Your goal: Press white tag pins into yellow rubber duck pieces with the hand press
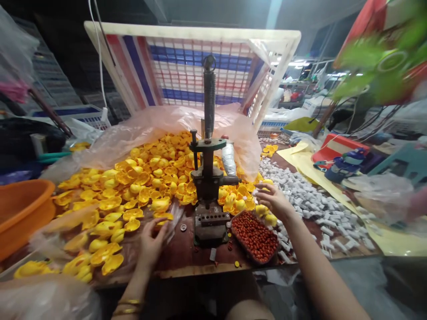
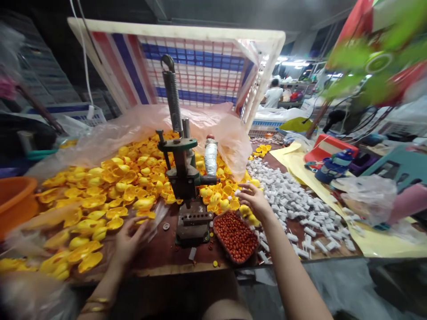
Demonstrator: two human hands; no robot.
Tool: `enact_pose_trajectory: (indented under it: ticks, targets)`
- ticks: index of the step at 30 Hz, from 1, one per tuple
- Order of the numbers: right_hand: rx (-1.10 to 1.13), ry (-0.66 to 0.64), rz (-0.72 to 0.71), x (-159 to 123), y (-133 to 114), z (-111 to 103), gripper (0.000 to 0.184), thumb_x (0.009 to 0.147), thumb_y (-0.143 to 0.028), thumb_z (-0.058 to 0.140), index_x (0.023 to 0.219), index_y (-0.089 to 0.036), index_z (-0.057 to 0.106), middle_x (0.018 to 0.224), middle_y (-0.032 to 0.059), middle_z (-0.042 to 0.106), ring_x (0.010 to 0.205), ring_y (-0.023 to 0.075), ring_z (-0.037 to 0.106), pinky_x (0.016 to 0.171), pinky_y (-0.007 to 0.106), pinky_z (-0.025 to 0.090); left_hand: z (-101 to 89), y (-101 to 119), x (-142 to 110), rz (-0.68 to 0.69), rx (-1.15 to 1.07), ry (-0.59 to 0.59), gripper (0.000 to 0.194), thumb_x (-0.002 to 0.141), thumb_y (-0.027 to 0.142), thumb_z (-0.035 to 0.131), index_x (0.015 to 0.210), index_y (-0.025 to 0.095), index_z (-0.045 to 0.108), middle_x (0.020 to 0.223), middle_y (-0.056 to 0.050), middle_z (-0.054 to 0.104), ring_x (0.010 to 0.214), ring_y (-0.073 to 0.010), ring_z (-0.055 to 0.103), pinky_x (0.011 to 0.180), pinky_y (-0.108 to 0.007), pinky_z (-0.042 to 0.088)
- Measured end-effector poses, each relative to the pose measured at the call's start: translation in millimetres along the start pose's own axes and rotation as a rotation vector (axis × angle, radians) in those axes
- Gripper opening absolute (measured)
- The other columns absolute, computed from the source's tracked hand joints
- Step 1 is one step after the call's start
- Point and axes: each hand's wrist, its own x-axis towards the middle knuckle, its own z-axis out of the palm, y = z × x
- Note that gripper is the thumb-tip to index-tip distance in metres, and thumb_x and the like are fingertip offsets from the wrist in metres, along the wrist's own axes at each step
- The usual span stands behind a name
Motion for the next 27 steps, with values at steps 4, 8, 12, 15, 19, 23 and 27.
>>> enact_pose_trajectory:
  ticks: [4,8,12,15,19,23,27]
  targets:
    - [0.663,-0.291,0.202,-34,-6,53,0.038,0.058,-0.028,0.078,0.093,-0.021,0.064,0.083,0.0002,0.066,0.060,0.0078,0.058,0.056,0.020,0.049,25.8,35,-35,0.113,-0.274,-0.215,0.014,0.078,0.032,0.059,0.081,0.019,0.064,0.091,-0.007,0.061,0.094,-0.0229,0.058,0.087,-0.034,0.044]
    - [0.478,-0.393,0.099,-66,-6,108,0.032,0.061,-0.022,0.078,0.089,-0.018,0.064,0.082,0.0001,0.066,0.064,0.0105,0.059,0.058,0.022,0.048,35.5,59,-46,0.108,-0.386,-0.298,0.007,0.071,0.022,0.061,0.076,0.020,0.065,0.096,-0.006,0.058,0.100,-0.0235,0.055,0.092,-0.034,0.039]
    - [-0.008,-0.345,-0.318,-89,-9,123,0.023,0.071,-0.011,0.063,0.092,-0.018,0.066,0.086,0.0029,0.066,0.078,0.0156,0.060,0.069,0.027,0.048,26.2,63,-43,-0.033,-0.546,-0.399,0.014,0.068,0.022,0.058,0.080,0.020,0.064,0.094,-0.004,0.059,0.090,-0.0210,0.054,0.081,-0.030,0.041]
    - [-0.247,-0.299,-0.593,-98,-9,120,0.028,0.076,-0.003,0.051,0.095,-0.018,0.065,0.089,0.0054,0.063,0.084,0.0171,0.058,0.073,0.029,0.047,20.7,65,-40,-0.097,-0.628,-0.448,0.016,0.067,0.024,0.056,0.081,0.020,0.064,0.087,-0.002,0.059,0.080,-0.0184,0.053,0.071,-0.027,0.042]
    - [-0.480,-0.359,-0.858,-104,-5,117,0.029,0.082,-0.001,0.045,0.093,-0.018,0.065,0.091,0.0066,0.064,0.086,0.0179,0.056,0.076,0.030,0.045,19.2,76,-37,-0.157,-0.726,-0.459,0.016,0.069,0.026,0.058,0.081,0.019,0.064,0.083,-0.003,0.061,0.076,-0.0175,0.054,0.068,-0.027,0.043]
    - [-0.738,-0.432,-1.016,-111,-2,121,0.015,0.084,-0.009,0.055,0.088,-0.019,0.065,0.095,0.0070,0.066,0.088,0.0196,0.051,0.079,0.032,0.044,21.1,87,-32,-0.261,-0.807,-0.521,0.019,0.069,0.030,0.059,0.084,0.019,0.063,0.077,-0.002,0.061,0.069,-0.0160,0.055,0.062,-0.025,0.043]
    - [-0.698,-0.464,-1.009,-114,0,125,0.016,0.085,-0.010,0.056,0.092,-0.019,0.068,0.098,0.0054,0.067,0.085,0.0178,0.051,0.077,0.029,0.045,23.3,88,-29,-0.354,-0.755,-0.555,0.020,0.068,0.031,0.062,0.083,0.019,0.064,0.070,-0.001,0.059,0.062,-0.0137,0.052,0.056,-0.023,0.041]
